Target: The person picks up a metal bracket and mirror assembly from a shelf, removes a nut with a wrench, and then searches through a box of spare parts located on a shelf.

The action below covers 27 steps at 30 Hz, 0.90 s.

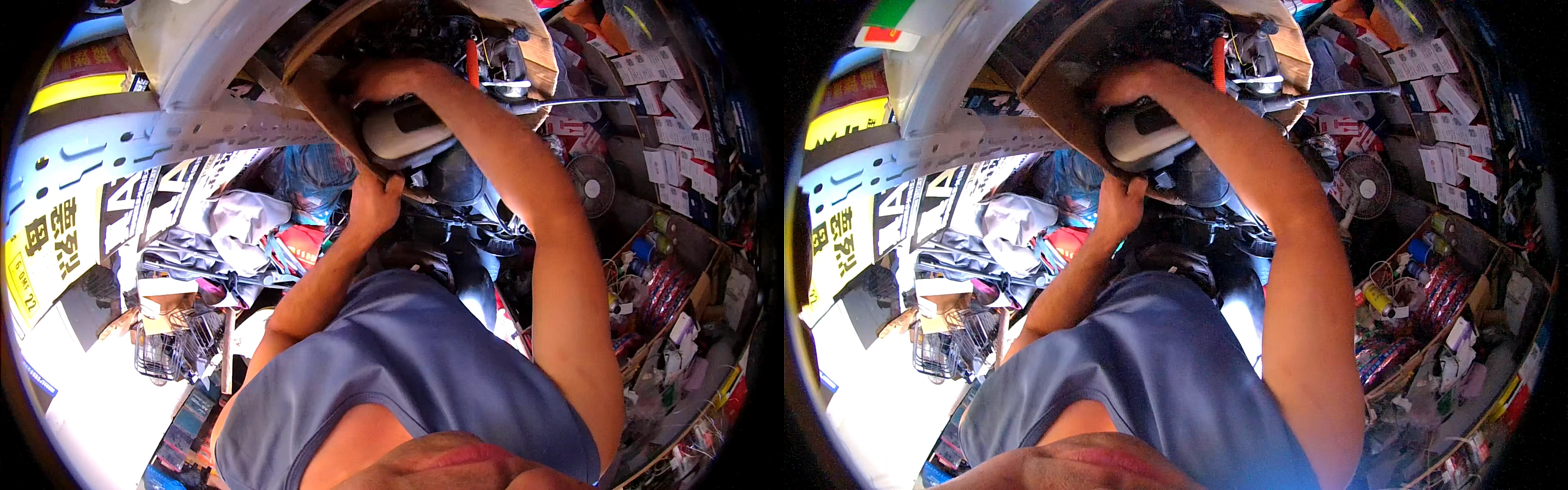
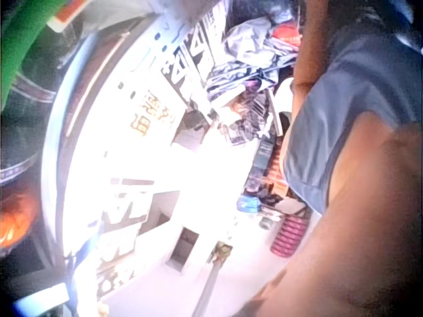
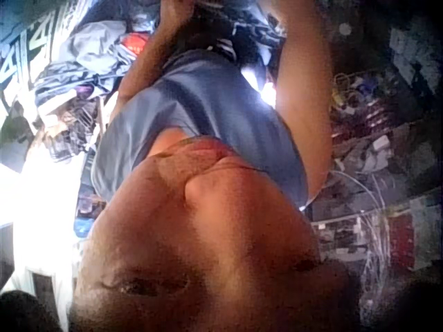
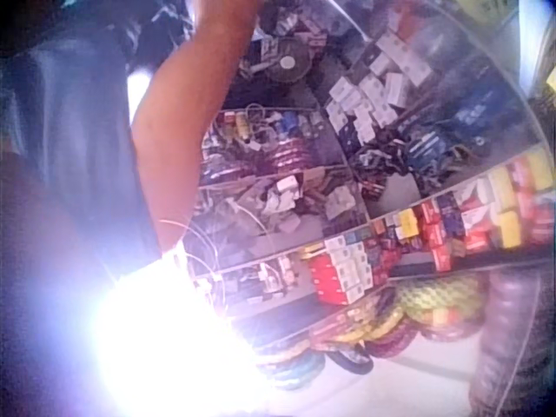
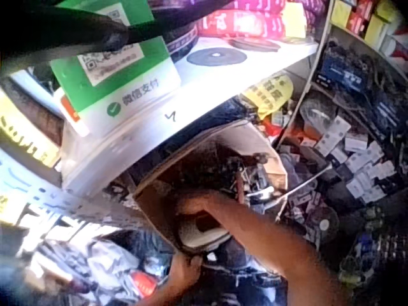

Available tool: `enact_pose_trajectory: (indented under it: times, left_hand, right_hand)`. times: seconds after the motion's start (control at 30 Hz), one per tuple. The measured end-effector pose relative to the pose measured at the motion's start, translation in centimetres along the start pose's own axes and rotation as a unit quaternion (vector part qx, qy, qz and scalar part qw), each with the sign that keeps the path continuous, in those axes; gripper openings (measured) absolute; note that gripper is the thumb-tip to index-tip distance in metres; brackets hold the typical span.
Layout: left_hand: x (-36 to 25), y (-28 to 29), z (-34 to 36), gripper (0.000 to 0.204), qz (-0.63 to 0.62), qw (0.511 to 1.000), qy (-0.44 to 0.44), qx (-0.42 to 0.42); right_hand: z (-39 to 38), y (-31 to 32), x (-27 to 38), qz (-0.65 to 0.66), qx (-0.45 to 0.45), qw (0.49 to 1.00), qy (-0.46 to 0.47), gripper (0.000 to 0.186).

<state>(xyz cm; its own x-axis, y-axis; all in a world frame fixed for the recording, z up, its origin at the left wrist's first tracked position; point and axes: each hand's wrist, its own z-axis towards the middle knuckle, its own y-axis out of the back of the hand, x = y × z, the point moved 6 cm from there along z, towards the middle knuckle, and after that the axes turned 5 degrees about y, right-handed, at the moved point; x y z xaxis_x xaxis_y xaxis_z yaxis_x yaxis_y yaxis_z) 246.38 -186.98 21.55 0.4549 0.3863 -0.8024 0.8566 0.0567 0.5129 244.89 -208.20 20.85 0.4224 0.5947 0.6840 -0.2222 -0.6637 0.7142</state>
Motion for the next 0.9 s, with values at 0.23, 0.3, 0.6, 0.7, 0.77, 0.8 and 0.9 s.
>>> enact_pose_trajectory:
  times: [0.23,0.3,0.6,0.7,0.77,0.8,0.9]
  left_hand:
    - [1.0,-0.6,0.1,0.028,-0.039,0.999,-0.029,0.013]
    - [0.7,-0.4,-0.1,0.027,-0.038,0.998,-0.04,0.007]
    - [0.5,0.4,0.2,0.028,-0.008,1.0,0.006,0.004]
    - [0.6,-0.3,0.1,0.029,-0.014,1.0,-0.022,0.002]
    - [0.0,-0.3,0.3,0.029,-0.026,0.999,-0.015,-0.01]
    - [0.0,-0.5,0.3,0.029,-0.014,1.0,-0.014,-0.002]
    - [-0.2,-0.6,0.7,0.03,0.005,1.0,-0.01,0.014]
  right_hand:
    - [2.7,8.0,-15.4,-0.183,-0.203,0.921,-0.276,0.054]
    - [2.8,8.0,-18.2,-0.201,-0.204,0.902,-0.324,0.056]
    - [3.8,4.7,-16.6,-0.191,-0.104,0.917,-0.334,0.061]
    - [1.4,4.7,-12.5,-0.219,-0.071,0.921,-0.313,0.064]
    - [1.0,4.3,-11.7,-0.272,-0.058,0.913,-0.299,0.065]
    - [1.1,4.1,-11.4,-0.303,-0.098,0.912,-0.258,0.063]
    - [1.5,3.3,-10.1,-0.371,-0.139,0.904,-0.161,0.054]
